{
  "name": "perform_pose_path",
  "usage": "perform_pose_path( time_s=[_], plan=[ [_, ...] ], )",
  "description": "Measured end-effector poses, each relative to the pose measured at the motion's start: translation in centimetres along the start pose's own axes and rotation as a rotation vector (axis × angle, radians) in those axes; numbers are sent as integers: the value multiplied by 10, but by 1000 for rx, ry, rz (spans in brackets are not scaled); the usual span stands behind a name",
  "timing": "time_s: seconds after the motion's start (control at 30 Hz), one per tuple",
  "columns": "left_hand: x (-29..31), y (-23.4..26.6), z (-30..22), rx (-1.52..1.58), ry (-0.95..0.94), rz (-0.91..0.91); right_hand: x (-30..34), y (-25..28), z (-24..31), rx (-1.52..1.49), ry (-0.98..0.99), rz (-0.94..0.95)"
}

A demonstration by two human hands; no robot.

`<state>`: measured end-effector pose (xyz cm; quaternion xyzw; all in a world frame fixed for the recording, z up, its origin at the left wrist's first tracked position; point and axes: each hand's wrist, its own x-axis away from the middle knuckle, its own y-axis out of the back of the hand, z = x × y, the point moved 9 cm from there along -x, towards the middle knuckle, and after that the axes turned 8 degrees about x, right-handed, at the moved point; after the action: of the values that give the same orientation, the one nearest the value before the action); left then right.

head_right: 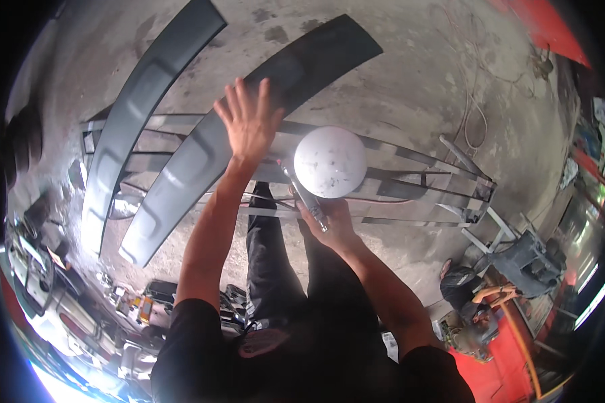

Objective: The person mixes black paint from a can into a spray gun container while sitting on the floor. They then stand up, walk to a metal stand, and spray paint two long black car trim pieces. The person wipes the pieces with a cloth and continues to apply paint to the trim.

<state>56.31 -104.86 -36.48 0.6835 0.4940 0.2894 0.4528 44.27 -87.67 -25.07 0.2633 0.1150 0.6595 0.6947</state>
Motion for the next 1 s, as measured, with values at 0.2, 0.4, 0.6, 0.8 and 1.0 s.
perform_pose_path(
  time_s=[0.2,0.4,0.6,0.8,1.0],
  plan=[
    [-120,-79,-122,-136,-401,77,0,26,-27,65,-76,-112],
    [-139,-113,-154,-250,-548,118,6,28,-34,-28,-200,-178],
    [-26,-31,-40,-63,-270,110,15,3,-24,69,-11,-40],
    [117,47,88,-53,187,42,21,-56,33,229,395,159],
    [232,103,197,-79,632,-119,38,-123,61,115,422,394]
  ],
)
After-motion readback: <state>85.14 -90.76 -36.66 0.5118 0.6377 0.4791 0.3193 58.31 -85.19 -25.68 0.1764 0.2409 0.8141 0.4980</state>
